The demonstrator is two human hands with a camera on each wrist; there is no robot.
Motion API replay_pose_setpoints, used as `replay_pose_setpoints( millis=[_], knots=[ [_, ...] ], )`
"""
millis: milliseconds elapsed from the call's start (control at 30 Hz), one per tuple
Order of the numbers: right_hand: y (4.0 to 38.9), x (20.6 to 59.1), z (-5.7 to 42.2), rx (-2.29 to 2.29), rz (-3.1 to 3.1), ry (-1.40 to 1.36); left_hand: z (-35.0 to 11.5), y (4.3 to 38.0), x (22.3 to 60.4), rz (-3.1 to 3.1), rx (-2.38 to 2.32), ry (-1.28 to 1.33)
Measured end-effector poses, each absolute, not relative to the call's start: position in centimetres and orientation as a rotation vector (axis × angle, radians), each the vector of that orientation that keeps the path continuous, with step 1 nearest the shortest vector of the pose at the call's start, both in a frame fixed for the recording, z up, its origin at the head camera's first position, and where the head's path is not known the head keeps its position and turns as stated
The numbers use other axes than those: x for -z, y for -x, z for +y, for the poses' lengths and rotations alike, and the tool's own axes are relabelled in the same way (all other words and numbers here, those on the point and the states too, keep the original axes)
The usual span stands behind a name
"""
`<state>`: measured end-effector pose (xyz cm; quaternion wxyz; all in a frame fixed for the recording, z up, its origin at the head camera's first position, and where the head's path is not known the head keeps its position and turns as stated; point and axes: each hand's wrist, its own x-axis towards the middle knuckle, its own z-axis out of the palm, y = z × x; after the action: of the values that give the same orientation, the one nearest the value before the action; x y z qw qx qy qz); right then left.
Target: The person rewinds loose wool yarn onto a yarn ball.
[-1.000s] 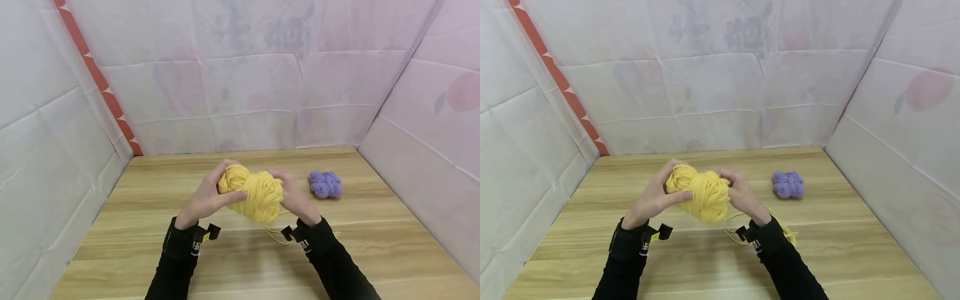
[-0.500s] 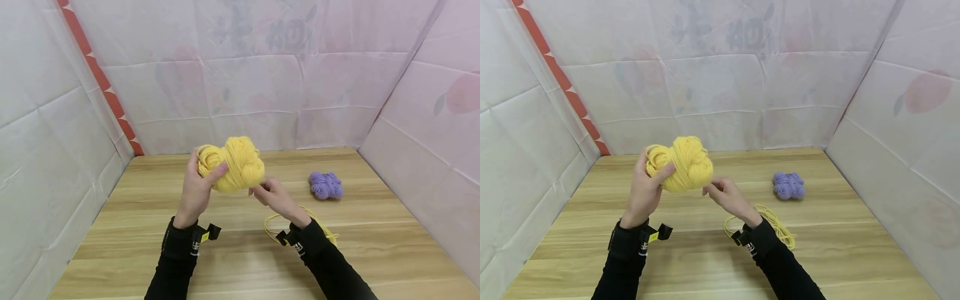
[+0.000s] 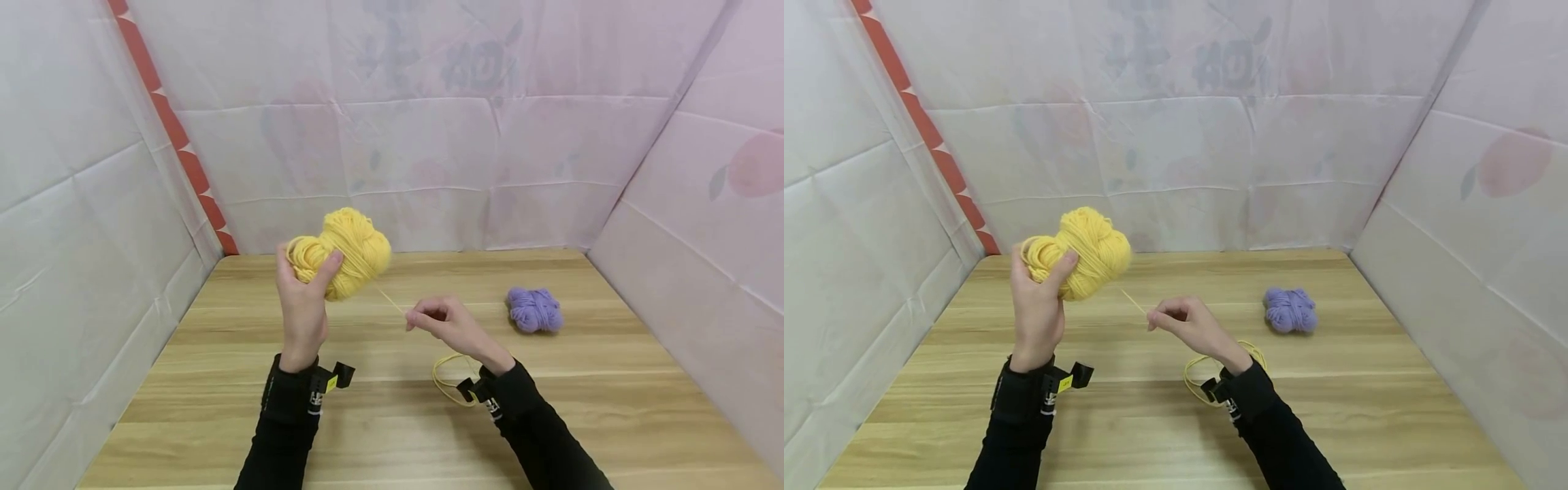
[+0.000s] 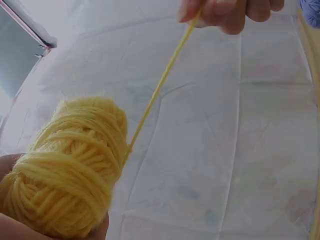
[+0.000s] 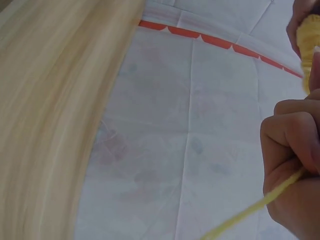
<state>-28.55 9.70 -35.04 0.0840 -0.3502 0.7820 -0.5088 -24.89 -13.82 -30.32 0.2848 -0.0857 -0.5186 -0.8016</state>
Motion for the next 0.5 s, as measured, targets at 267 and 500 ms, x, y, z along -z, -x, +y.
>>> replay_pose_setpoints(
  millis=[267,500],
  knots=[
    [27.9,33.9,10.7,1.477,2.342,1.200,-13.3,25.2,30.9,-1.535,2.002,0.144],
    [27.0,32.4,11.3,1.490,2.336,1.239,-12.7,25.6,31.4,-1.687,1.776,0.123]
  ],
)
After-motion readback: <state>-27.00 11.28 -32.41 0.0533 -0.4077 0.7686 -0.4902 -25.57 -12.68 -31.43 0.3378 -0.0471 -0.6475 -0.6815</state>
